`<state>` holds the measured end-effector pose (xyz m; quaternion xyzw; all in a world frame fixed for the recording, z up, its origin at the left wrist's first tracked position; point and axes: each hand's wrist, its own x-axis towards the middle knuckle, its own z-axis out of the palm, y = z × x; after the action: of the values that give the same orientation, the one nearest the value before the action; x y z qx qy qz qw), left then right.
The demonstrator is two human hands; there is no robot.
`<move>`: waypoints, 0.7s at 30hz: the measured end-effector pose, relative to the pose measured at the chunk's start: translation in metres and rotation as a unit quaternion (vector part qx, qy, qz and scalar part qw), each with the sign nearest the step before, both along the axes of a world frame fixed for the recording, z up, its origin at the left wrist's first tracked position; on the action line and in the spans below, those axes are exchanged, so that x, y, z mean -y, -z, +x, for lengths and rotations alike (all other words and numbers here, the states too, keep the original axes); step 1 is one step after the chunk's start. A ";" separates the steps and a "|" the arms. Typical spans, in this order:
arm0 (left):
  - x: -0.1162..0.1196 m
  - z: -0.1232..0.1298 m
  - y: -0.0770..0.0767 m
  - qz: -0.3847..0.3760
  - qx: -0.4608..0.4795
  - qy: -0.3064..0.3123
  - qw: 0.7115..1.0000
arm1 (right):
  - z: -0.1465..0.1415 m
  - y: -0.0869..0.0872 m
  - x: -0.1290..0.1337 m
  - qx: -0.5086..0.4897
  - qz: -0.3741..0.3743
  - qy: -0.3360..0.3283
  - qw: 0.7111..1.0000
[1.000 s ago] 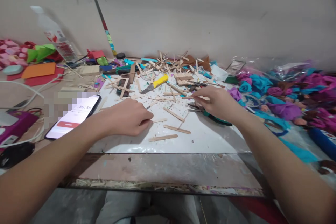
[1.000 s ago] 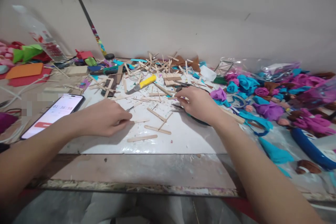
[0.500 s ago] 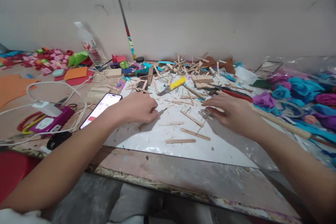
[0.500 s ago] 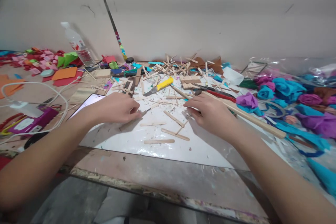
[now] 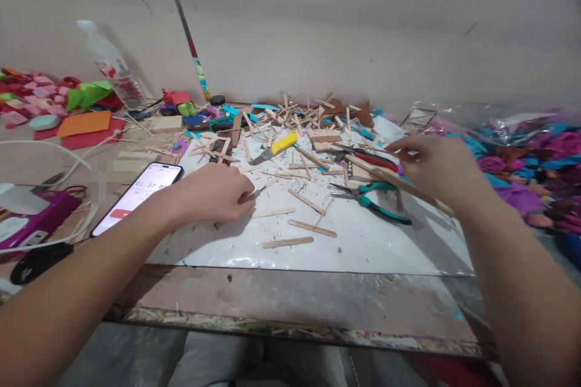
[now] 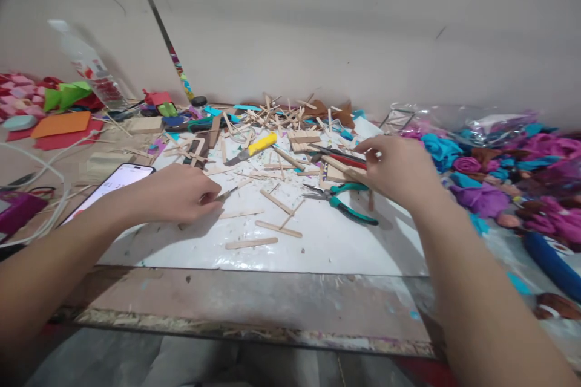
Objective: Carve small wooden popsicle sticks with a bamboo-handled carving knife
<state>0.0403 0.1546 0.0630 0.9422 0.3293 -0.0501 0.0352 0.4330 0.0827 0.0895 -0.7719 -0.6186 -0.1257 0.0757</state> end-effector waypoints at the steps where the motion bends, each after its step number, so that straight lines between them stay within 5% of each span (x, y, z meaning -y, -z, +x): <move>1: 0.001 0.000 0.000 -0.003 0.001 0.002 1.000 | 0.000 0.003 -0.002 0.001 -0.025 -0.010 1.000; 7: 0.002 0.000 -0.002 -0.011 0.002 0.006 1.000 | -0.011 0.027 -0.012 0.009 -0.073 -0.096 0.993; 14: 0.006 0.004 -0.003 -0.020 0.006 0.007 1.000 | 0.006 0.039 -0.021 0.056 -0.092 -0.119 0.987; 21: 0.011 0.009 -0.002 -0.023 -0.008 0.014 1.000 | -0.013 0.050 -0.028 0.126 -0.128 -0.205 0.962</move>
<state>0.0491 0.1439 0.0652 0.9453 0.3151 -0.0651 0.0535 0.4195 0.1110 0.0399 -0.6093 -0.7793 -0.1239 -0.0780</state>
